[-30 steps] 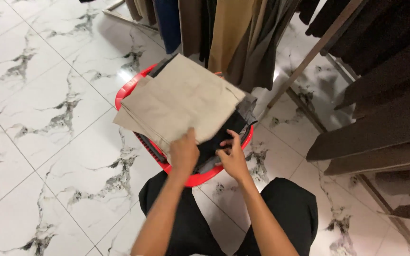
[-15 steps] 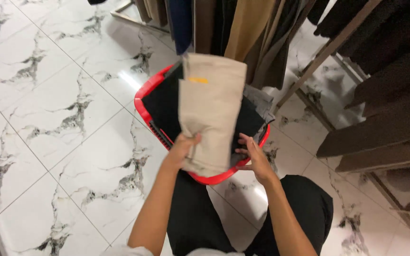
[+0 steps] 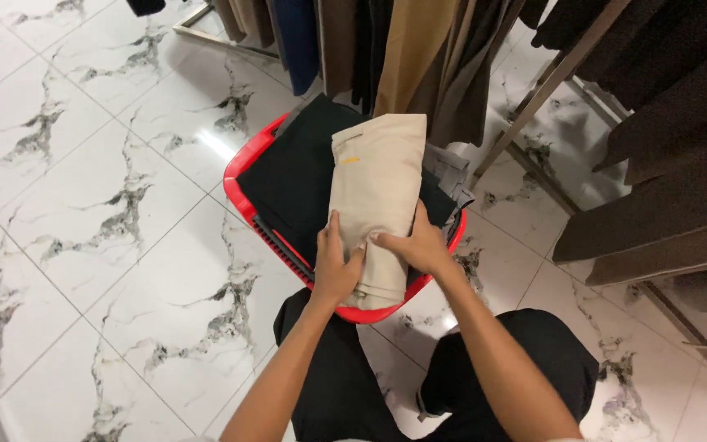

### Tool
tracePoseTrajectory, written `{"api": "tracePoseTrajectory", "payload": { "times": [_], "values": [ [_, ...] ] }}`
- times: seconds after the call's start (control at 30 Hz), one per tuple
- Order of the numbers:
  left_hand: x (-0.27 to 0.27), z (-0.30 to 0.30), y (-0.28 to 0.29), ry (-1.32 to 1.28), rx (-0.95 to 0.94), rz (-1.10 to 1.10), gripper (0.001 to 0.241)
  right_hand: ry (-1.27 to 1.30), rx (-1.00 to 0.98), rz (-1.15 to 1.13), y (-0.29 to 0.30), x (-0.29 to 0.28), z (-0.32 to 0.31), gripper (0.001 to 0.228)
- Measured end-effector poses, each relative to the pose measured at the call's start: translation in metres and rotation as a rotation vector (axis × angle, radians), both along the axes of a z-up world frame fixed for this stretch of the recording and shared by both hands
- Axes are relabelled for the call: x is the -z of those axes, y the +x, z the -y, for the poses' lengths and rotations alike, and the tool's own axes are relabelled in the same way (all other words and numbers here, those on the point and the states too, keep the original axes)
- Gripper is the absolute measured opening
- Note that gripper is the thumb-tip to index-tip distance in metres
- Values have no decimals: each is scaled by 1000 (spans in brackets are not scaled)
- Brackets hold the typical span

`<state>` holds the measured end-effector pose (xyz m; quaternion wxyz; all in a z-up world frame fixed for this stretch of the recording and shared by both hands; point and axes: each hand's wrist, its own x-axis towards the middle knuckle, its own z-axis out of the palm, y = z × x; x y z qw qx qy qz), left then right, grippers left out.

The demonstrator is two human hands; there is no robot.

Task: Hanging trousers on a clothing rack using hangers

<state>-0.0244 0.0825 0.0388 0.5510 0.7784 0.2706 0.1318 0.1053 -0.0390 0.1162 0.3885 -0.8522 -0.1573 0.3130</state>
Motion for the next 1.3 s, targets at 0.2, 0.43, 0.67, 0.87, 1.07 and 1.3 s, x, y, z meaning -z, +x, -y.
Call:
{"api": "tracePoseTrajectory", "payload": {
  "times": [0.2,0.43,0.67,0.87,1.07,1.3],
  "values": [
    [8,-1,0,19,2,26,98,143,170,-165,-18,-6,-4,108],
    [12,6,-6,103,3,26,115,473,346,-435,-5,42,-2,108],
    [26,-1,-9,98,-10,198,108,520,448,-152,-6,21,-6,59],
    [39,-5,-10,56,13,263,94,476,294,246,3,-3,20,65],
    [10,-2,3,-296,131,327,115,469,-121,236,-9,23,15,63],
    [-2,-12,3,-1099,-336,216,100,309,114,-342,-22,-11,-5,92]
  ]
}}
